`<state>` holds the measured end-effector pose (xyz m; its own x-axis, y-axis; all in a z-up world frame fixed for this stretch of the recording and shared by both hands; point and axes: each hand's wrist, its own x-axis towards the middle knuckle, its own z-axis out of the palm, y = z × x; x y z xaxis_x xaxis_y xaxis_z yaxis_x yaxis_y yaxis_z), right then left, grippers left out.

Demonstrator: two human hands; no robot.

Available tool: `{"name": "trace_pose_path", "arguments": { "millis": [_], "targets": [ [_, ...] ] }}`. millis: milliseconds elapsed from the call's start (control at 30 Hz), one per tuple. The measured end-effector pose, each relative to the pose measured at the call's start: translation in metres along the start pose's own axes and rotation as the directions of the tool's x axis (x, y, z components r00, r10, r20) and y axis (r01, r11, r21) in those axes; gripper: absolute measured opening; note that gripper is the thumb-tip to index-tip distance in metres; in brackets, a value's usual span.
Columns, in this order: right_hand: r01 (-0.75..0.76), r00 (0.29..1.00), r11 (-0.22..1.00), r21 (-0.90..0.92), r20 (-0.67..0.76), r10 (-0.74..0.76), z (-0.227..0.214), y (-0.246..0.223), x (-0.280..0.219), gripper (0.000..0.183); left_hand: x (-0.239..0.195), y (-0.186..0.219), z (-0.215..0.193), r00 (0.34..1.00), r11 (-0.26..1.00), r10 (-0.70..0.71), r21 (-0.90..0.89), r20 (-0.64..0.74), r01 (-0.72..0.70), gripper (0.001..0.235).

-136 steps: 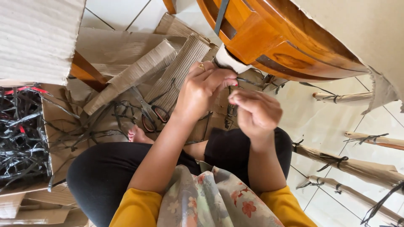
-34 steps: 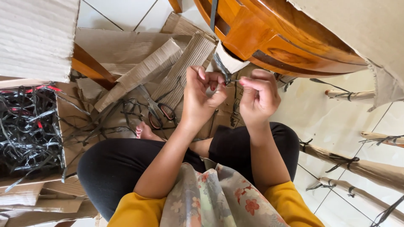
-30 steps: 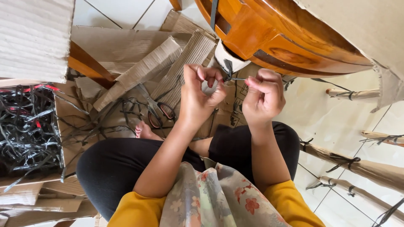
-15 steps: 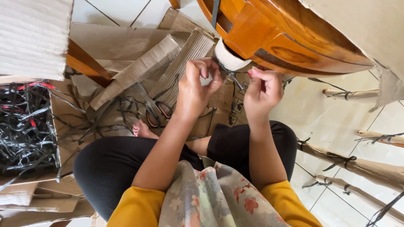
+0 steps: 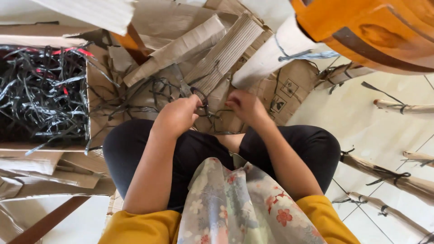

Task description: Wrapping wooden chair legs with protective cardboard and securing them with plastic ties.

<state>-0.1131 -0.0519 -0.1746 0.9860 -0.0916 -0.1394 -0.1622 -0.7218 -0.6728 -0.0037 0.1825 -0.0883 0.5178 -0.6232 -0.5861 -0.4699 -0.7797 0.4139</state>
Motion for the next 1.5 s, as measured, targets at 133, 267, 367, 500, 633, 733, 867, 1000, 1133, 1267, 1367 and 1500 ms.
{"name": "trace_pose_path", "arguments": {
  "millis": [133, 267, 367, 500, 633, 733, 867, 1000, 1133, 1267, 1367, 1500],
  "targets": [
    [0.120, 0.983, 0.988, 0.095, -0.152, -0.105, 0.082, 0.005, 0.053, 0.026, -0.025, 0.039, -0.042, 0.987, 0.998, -0.003, -0.060, 0.159, 0.012, 0.034],
    [-0.073, 0.994, 0.980, -0.185, -0.099, 0.055, 0.151, 0.022, 0.108, 0.042, 0.019, 0.027, 0.043, 0.978, 0.984, 0.158, 0.059, 0.135, -0.167, 0.032],
    [-0.094, 0.933, 0.950, -0.297, -0.359, -0.020, 0.171, 0.032, 0.118, 0.025, 0.032, 0.028, 0.086, 0.968, 0.962, 0.234, 0.121, 0.087, -0.244, 0.030],
    [0.052, 0.821, 0.999, 0.000, -0.570, -0.043, 0.137, 0.033, 0.124, 0.004, 0.025, 0.044, 0.084, 0.966, 0.959, 0.259, 0.116, 0.014, -0.259, 0.020],
    [-0.007, 0.838, 0.991, 0.134, -0.540, 0.079, 0.050, -0.030, 0.086, 0.006, 0.044, 0.033, 0.128, 0.913, 0.950, 0.310, 0.131, -0.264, -0.285, 0.007],
    [0.022, 0.827, 0.971, 0.238, -0.551, 0.116, -0.009, -0.051, 0.055, 0.010, 0.047, 0.027, 0.115, 0.911, 0.946, 0.312, 0.176, -0.271, -0.271, 0.007],
    [-0.085, 0.891, 0.977, 0.196, -0.424, 0.163, -0.063, -0.041, -0.002, 0.014, 0.060, 0.028, 0.107, 0.943, 0.951, 0.285, 0.174, -0.175, -0.255, 0.049],
    [-0.165, 0.929, 0.986, 0.027, -0.330, 0.165, -0.104, -0.002, -0.060, 0.008, 0.074, 0.033, 0.103, 0.953, 0.957, 0.263, 0.167, -0.148, -0.238, 0.047],
    [-0.530, 0.818, 0.846, -0.061, -0.301, 0.490, -0.130, 0.022, -0.074, 0.016, 0.086, 0.034, 0.104, 0.968, 0.960, 0.244, 0.151, -0.049, -0.235, 0.044],
    [-0.570, 0.717, 0.819, 0.060, -0.451, 0.532, -0.125, 0.067, -0.069, 0.017, 0.097, 0.053, 0.070, 0.978, 0.977, 0.198, 0.096, -0.063, -0.192, 0.046],
    [-0.607, 0.603, 0.787, 0.109, -0.582, 0.545, -0.127, 0.074, -0.064, 0.017, 0.103, 0.069, 0.043, 0.969, 0.983, 0.180, 0.012, -0.169, -0.181, 0.052],
    [-0.531, 0.516, 0.825, 0.193, -0.699, 0.495, -0.131, 0.083, -0.051, 0.016, 0.115, 0.076, 0.028, 0.931, 0.952, 0.139, -0.213, -0.339, -0.220, 0.058]
  ]
}}
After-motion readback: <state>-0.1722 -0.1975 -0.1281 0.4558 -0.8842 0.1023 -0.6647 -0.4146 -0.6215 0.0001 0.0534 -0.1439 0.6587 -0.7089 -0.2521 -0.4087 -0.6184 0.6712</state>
